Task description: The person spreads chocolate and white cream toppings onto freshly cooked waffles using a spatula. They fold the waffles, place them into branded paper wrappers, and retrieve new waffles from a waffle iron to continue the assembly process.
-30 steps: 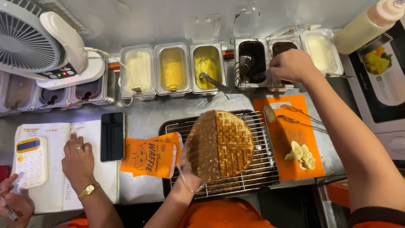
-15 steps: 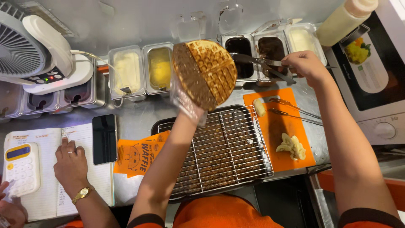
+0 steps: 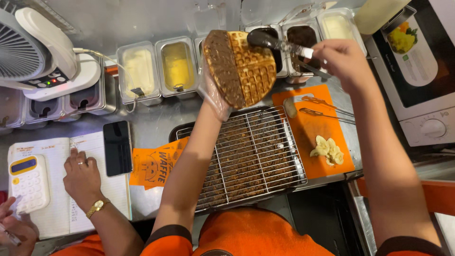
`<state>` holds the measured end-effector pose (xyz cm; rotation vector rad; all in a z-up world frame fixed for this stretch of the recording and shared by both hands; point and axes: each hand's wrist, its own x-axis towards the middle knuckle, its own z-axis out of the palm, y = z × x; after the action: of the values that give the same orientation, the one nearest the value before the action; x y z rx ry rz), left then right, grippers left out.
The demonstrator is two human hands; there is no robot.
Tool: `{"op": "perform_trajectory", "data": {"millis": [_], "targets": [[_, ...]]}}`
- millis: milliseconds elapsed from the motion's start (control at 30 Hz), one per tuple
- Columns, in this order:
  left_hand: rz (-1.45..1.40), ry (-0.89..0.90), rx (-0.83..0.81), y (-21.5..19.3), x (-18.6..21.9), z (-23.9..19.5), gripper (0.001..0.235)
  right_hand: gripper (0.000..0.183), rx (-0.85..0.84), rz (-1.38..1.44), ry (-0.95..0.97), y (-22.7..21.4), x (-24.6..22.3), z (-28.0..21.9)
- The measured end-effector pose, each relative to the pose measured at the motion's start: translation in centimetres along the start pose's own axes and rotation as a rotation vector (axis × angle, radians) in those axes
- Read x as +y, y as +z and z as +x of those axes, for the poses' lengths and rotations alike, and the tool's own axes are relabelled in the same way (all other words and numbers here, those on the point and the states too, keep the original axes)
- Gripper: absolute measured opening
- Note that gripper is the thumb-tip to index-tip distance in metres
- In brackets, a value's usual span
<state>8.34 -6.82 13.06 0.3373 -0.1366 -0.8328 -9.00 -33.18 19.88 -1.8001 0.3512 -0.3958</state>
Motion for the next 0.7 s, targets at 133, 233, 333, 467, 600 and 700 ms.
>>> {"op": "perform_trajectory", "data": {"millis": [133, 233, 333, 467, 600, 700], "targets": [[0.176, -0.03, 0.23, 1.7, 0.2, -7.1, 0.065, 0.015, 0.08, -0.555, -0.453, 3.2, -2.3, -8.5], [0.297, -0.061, 0.238, 1.7, -0.3, -11.4, 0.071, 0.032, 0.092, -0.872, -0.56, 5.8, -2.7, -15.5], [0.359, -0.202, 0.247, 0.5, -1.1, -14.6, 0.084, 0.041, 0.036, -0.809, -0.539, 7.8, -0.4, -20.5], [0.45, -0.472, 0.411, -1.3, -2.6, -15.2, 0.101, 0.038, 0.017, -0.636, -0.37, 9.7, 4.8, -25.2], [0.688, -0.305, 0.503, -3.3, -1.9, -16.2, 0.1, 0.037, 0.004, -0.58, -0.197, 9.9, 8.2, -27.6], [0.807, -0.274, 0.437, -3.4, 0.1, -16.9, 0.101, 0.034, 0.051, -0.612, -0.21, 9.4, 9.0, -28.3]]}}
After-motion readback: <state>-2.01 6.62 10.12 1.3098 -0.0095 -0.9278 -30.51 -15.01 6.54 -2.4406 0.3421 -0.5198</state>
